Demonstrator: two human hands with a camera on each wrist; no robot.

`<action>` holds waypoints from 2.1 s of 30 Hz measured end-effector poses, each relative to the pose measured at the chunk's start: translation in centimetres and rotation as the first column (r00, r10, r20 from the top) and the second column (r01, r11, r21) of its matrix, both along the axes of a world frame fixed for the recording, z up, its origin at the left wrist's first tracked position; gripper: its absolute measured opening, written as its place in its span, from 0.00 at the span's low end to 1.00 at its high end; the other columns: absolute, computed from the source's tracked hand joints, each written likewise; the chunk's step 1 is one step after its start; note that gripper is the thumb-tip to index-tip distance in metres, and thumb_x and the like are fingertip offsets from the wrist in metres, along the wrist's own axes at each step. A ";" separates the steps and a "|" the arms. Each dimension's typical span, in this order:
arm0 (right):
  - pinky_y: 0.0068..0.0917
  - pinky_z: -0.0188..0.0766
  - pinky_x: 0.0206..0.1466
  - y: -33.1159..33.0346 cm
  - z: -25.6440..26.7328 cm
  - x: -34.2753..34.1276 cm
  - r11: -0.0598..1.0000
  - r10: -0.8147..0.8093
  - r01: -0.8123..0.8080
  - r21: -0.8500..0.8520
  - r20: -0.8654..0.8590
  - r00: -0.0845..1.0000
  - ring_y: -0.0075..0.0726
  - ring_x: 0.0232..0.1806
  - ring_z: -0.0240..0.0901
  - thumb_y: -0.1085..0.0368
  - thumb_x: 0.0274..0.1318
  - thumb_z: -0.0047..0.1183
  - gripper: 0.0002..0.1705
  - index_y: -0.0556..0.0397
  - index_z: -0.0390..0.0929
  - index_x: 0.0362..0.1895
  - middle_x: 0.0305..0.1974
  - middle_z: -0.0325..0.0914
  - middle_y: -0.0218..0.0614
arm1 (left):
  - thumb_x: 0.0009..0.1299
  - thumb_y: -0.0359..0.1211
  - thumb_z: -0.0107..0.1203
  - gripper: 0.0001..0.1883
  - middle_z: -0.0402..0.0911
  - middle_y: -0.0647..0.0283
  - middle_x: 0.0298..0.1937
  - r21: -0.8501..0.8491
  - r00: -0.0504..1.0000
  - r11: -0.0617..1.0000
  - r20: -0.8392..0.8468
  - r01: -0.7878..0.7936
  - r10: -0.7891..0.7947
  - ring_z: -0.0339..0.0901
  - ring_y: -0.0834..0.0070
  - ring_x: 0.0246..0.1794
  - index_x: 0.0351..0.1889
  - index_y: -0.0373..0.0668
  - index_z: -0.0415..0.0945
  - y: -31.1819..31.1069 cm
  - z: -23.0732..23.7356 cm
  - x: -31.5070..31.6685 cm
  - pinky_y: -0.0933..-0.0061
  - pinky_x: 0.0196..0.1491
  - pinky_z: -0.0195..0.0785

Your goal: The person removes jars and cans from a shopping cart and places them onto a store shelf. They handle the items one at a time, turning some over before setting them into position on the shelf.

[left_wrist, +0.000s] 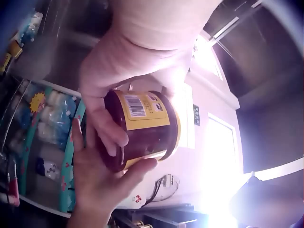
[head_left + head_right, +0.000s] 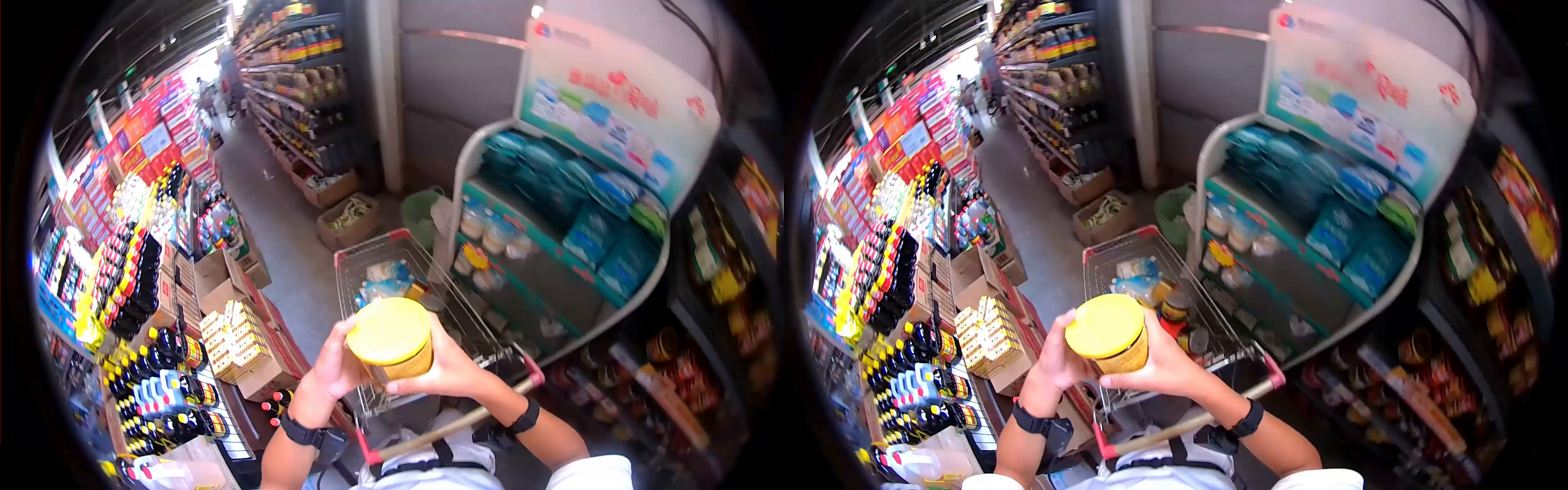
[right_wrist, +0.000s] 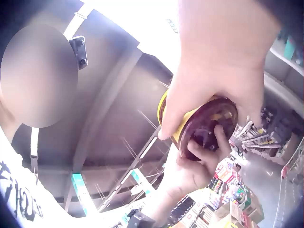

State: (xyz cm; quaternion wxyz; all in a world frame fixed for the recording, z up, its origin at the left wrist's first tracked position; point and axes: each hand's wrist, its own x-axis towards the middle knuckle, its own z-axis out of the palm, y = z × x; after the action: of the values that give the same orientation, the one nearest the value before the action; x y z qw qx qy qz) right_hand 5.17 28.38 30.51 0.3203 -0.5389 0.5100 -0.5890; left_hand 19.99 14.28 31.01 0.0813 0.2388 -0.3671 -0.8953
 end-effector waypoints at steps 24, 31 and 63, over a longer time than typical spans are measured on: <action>0.36 0.68 0.64 32.5 -3.3 -7.3 0.638 -0.768 0.770 -0.021 0.057 0.638 0.41 0.62 0.69 0.54 0.34 0.79 0.60 0.63 0.53 0.65 0.59 0.69 0.47 | 0.63 0.34 0.67 0.39 0.68 0.59 0.64 -0.338 0.861 0.866 -0.226 0.369 -0.456 0.69 0.68 0.65 0.68 0.42 0.55 29.5 -2.8 -17.5 0.66 0.62 0.67; 0.23 0.73 0.51 35.7 -3.5 -12.5 0.671 -0.732 0.732 0.119 0.267 0.627 0.26 0.48 0.76 0.53 0.59 0.64 0.32 0.66 0.72 0.56 0.47 0.78 0.38 | 0.68 0.45 0.61 0.32 0.77 0.61 0.55 -0.269 0.886 0.898 -0.221 0.347 -0.408 0.80 0.70 0.52 0.65 0.44 0.61 31.8 -4.2 -19.7 0.66 0.47 0.78; 0.36 0.67 0.17 20.0 -18.9 -20.6 0.336 -0.889 0.694 0.637 -0.029 0.457 0.45 0.17 0.75 0.53 0.67 0.45 0.25 0.65 0.79 0.31 0.20 0.78 0.47 | 0.63 0.75 0.38 0.51 0.80 0.43 0.52 0.143 0.986 0.980 -0.075 -0.136 0.148 0.74 0.74 0.17 0.66 0.39 0.67 8.3 -3.7 -1.0 0.83 0.12 0.56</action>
State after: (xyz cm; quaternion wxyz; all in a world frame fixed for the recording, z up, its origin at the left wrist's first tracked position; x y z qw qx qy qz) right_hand -15.43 48.39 11.61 0.2090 0.0125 0.7962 -0.5677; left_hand 19.00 22.54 27.28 0.1438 0.2311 -0.2826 -0.9198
